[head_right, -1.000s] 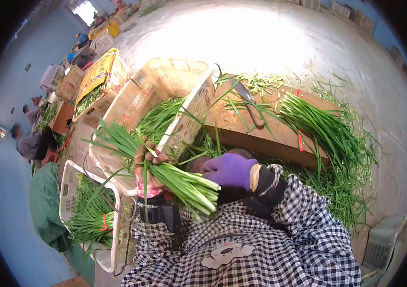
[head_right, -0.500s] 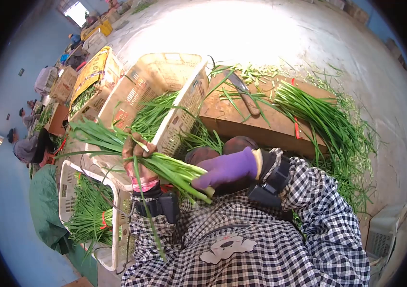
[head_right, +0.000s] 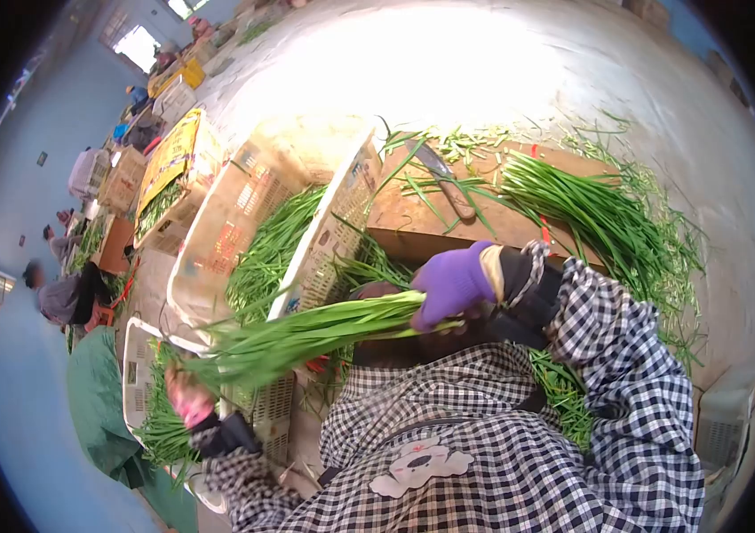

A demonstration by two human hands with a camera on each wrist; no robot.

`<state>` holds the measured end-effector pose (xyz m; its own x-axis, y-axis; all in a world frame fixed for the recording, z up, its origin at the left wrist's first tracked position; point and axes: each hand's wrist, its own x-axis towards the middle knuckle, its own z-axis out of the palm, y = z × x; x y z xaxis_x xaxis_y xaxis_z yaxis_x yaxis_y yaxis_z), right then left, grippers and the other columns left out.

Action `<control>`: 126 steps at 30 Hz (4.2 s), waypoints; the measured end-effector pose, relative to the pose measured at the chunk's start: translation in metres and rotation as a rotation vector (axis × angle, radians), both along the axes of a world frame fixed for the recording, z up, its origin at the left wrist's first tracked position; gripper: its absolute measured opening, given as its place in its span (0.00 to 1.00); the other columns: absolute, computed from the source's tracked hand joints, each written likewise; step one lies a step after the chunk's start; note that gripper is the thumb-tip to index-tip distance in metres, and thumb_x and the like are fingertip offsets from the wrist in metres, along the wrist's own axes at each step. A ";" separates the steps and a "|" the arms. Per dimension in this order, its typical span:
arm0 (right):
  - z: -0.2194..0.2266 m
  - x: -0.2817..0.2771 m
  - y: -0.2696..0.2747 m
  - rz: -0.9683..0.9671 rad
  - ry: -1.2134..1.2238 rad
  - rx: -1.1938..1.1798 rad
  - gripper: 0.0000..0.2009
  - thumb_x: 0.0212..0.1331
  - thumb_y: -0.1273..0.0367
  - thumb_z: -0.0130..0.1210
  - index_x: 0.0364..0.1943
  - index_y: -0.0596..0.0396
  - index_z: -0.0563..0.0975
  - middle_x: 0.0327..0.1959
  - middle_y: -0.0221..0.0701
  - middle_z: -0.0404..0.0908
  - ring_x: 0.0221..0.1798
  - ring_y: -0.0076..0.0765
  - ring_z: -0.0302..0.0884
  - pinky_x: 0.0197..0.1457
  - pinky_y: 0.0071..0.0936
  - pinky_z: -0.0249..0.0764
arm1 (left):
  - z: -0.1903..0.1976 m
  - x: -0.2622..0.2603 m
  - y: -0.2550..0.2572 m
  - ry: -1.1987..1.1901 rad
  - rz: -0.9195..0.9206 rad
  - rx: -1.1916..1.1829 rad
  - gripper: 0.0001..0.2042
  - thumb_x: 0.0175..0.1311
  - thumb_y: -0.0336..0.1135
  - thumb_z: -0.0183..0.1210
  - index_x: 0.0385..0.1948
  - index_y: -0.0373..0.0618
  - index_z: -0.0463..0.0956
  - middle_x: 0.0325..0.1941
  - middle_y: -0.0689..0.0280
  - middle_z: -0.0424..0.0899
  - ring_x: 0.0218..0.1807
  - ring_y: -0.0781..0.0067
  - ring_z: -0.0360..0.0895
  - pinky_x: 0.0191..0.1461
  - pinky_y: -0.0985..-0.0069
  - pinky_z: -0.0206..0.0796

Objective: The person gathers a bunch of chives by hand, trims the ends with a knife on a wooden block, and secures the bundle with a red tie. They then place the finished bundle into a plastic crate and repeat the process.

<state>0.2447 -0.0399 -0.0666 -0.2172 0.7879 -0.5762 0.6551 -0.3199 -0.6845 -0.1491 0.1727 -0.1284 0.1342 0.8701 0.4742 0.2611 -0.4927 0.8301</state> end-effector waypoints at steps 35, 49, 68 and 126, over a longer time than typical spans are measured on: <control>0.013 -0.057 -0.071 -0.361 -0.011 0.059 0.24 0.58 0.59 0.52 0.56 0.57 0.66 0.38 0.39 0.80 0.42 0.35 0.77 0.45 0.28 0.72 | 0.013 0.163 -0.178 -0.145 -0.908 -1.281 0.21 0.52 0.29 0.58 0.48 0.36 0.63 0.29 0.64 0.74 0.19 0.77 0.69 0.21 0.83 0.64; -0.035 0.037 -0.185 -0.314 -0.395 -0.144 0.25 0.54 0.54 0.53 0.51 0.58 0.72 0.43 0.42 0.78 0.46 0.43 0.76 0.52 0.32 0.70 | 0.007 0.160 -0.177 -0.193 -0.787 -1.377 0.22 0.59 0.51 0.55 0.40 0.37 0.71 0.31 0.61 0.79 0.16 0.79 0.70 0.17 0.87 0.61; -0.091 -0.034 -0.085 -1.224 0.620 0.833 0.09 0.58 0.64 0.49 0.30 0.54 0.75 0.25 0.25 0.74 0.27 0.21 0.70 0.31 0.19 0.69 | -0.004 0.185 -0.190 -0.248 -1.190 -1.429 0.23 0.56 0.33 0.56 0.53 0.35 0.63 0.34 0.55 0.77 0.18 0.76 0.71 0.20 0.84 0.65; -0.005 -0.016 -0.156 -1.334 0.462 0.477 0.14 0.53 0.65 0.57 0.41 0.58 0.76 0.28 0.30 0.79 0.29 0.20 0.74 0.34 0.18 0.70 | -0.006 0.206 -0.197 0.171 -1.069 -1.315 0.14 0.55 0.26 0.54 0.44 0.35 0.71 0.29 0.61 0.79 0.17 0.79 0.70 0.21 0.86 0.62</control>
